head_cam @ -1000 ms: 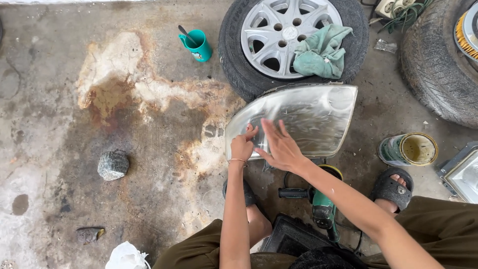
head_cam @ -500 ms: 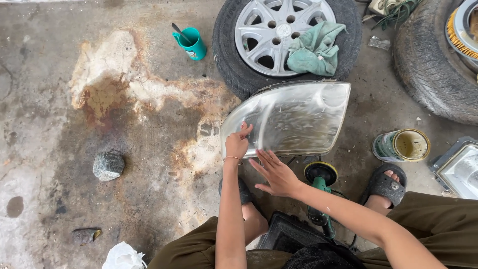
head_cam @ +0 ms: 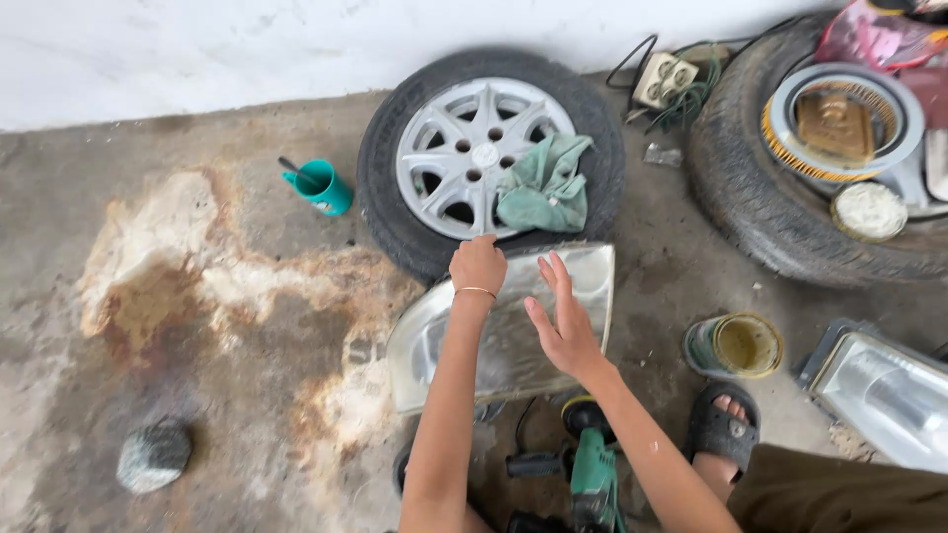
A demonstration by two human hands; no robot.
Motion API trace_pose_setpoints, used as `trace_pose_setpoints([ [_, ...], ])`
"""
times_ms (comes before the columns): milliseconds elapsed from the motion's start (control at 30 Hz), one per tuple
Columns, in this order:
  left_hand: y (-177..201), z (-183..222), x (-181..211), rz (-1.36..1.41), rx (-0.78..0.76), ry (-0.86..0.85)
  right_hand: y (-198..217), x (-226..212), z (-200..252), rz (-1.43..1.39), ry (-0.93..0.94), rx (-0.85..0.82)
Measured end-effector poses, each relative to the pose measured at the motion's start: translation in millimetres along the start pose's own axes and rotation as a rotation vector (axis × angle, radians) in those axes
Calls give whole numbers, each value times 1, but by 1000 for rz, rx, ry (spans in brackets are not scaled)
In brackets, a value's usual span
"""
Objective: The person applies a substance to a car headlight by hand, rubs it in, and wipes the surface with a cloth. They then use a handheld electric polisher to buff the headlight lens.
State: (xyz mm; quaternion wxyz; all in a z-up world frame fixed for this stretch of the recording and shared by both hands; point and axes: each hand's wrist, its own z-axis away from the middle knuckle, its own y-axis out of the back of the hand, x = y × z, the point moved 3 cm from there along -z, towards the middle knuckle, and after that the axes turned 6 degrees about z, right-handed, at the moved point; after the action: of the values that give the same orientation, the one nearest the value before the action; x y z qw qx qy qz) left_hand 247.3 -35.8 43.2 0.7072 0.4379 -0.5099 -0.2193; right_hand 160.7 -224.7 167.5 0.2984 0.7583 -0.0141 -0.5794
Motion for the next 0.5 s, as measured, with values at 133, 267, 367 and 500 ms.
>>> trace_pose_setpoints([
  [133, -61, -80, 52, -236, -69, -224, 31, 22, -40, -39, -80, 94],
  [267, -82, -98, 94, -470, -117, -324, 59, 64, -61, -205, -128, 223],
  [367, -84, -102, 95, -705, -125, -313, 79, 78, -61, -311, -157, 267],
  [500, -63, -113, 90, -478, -321, -186, 102, 97, -54, -614, -232, 261],
])
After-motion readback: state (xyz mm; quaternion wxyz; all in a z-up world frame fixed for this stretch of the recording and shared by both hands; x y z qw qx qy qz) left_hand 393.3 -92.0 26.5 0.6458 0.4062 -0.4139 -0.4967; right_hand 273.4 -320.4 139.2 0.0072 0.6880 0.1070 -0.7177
